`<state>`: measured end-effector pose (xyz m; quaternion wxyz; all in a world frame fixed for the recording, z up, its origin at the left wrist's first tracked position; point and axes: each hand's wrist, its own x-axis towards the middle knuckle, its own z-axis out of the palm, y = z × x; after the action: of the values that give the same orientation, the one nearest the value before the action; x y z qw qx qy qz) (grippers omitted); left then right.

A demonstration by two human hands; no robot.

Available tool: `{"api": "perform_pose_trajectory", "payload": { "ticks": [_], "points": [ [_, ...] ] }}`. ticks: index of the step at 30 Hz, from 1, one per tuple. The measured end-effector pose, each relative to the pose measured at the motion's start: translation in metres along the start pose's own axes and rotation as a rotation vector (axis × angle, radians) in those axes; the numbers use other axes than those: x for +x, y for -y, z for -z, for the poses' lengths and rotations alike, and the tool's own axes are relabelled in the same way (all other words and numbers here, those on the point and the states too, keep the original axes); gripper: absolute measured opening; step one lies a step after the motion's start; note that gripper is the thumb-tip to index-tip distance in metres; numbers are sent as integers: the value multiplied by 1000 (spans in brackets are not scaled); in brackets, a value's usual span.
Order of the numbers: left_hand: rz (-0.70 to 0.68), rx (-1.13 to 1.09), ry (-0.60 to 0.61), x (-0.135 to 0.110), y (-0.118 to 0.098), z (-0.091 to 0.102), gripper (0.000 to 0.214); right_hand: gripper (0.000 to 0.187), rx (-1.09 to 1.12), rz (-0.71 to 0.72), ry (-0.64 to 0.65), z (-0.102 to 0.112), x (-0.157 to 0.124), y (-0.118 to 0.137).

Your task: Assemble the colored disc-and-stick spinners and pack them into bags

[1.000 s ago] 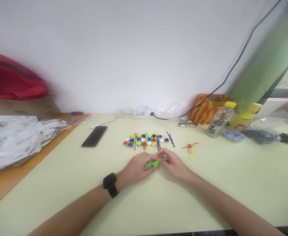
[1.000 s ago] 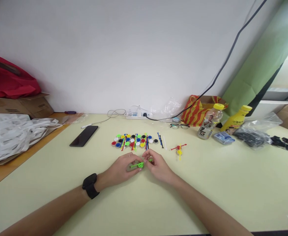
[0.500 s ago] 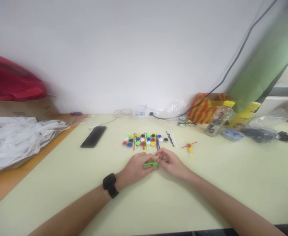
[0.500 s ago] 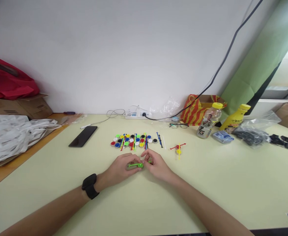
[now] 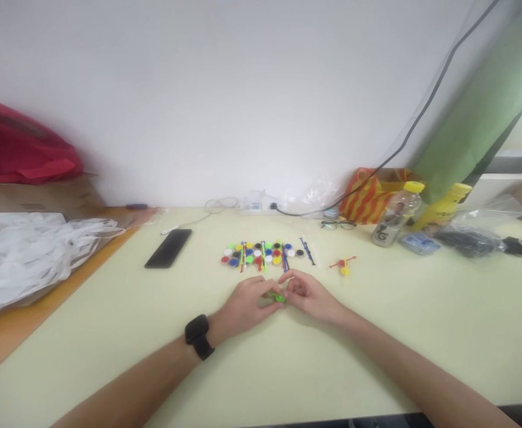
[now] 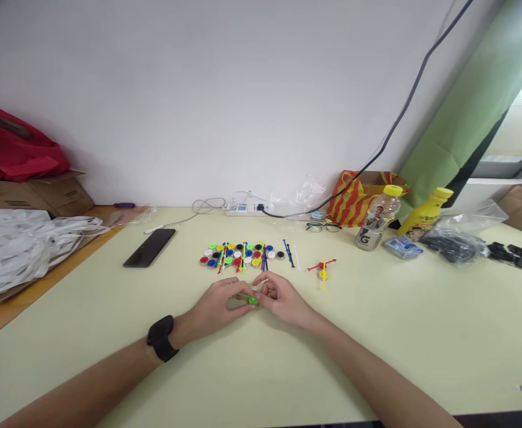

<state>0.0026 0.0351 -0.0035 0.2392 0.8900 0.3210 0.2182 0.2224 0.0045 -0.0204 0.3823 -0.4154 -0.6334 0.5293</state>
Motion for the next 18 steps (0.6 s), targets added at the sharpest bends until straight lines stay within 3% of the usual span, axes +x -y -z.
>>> {"api": "perform_pose_trajectory", "payload": {
  "ticks": [6,18],
  "points": [
    [-62,81,21,0,-2,1,4,34,-96,62,-79,4,0,-4],
    [-194,161,34,-1,-8,2,11,15,-158,101,-39,3,-1,-3]
  ]
}}
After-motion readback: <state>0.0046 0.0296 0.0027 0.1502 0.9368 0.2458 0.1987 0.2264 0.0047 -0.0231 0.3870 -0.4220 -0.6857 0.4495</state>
